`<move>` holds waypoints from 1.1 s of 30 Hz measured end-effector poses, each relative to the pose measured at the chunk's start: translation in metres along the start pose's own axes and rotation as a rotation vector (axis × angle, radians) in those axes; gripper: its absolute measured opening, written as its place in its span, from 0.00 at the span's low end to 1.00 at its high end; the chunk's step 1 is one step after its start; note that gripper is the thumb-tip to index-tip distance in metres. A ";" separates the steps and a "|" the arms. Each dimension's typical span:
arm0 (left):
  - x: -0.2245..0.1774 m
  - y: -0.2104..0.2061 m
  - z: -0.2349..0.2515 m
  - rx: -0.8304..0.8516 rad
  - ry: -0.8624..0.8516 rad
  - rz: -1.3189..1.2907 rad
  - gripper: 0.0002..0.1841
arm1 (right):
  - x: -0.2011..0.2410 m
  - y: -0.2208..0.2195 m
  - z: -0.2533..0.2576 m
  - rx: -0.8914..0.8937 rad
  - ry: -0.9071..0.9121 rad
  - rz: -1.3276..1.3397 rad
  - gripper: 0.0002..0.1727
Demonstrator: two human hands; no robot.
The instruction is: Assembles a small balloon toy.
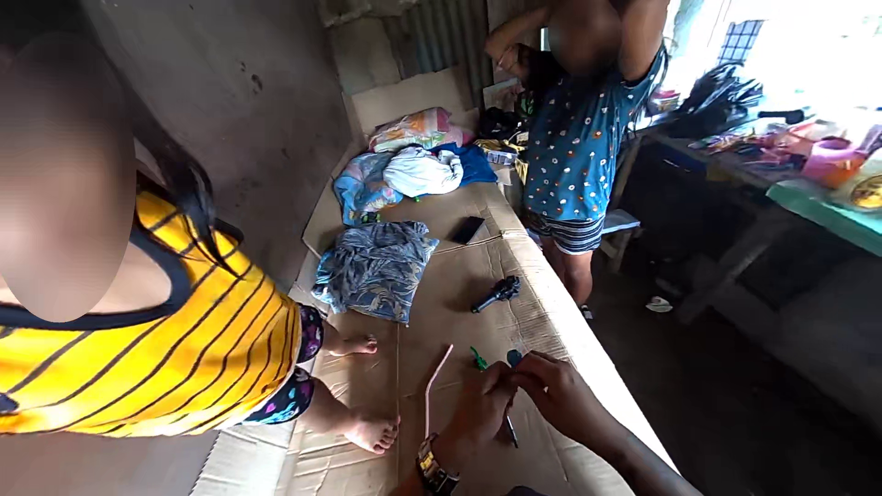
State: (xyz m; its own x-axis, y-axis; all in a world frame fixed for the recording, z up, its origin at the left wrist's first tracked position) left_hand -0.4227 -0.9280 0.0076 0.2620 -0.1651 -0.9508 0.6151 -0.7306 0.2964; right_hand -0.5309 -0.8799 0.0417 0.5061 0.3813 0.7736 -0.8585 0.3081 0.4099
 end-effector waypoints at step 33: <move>-0.033 0.004 0.015 -0.135 -0.021 -0.401 0.09 | -0.008 0.026 -0.002 -0.110 -0.280 0.645 0.07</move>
State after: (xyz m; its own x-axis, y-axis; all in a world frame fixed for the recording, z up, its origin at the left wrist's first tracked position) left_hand -0.4403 -0.9351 0.0389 -0.0324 0.1001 -0.9945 0.7578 -0.6463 -0.0897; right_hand -0.5575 -0.8735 0.0451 -0.1530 0.2838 0.9466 -0.9591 0.1882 -0.2114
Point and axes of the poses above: each hand's wrist, its own z-axis towards the middle knuckle, its own y-axis out of the back of the hand, x = y × z, the point moved 9 cm from there along z, towards the middle knuckle, and after that the axes turned 9 degrees about z, right-handed, at the moved point
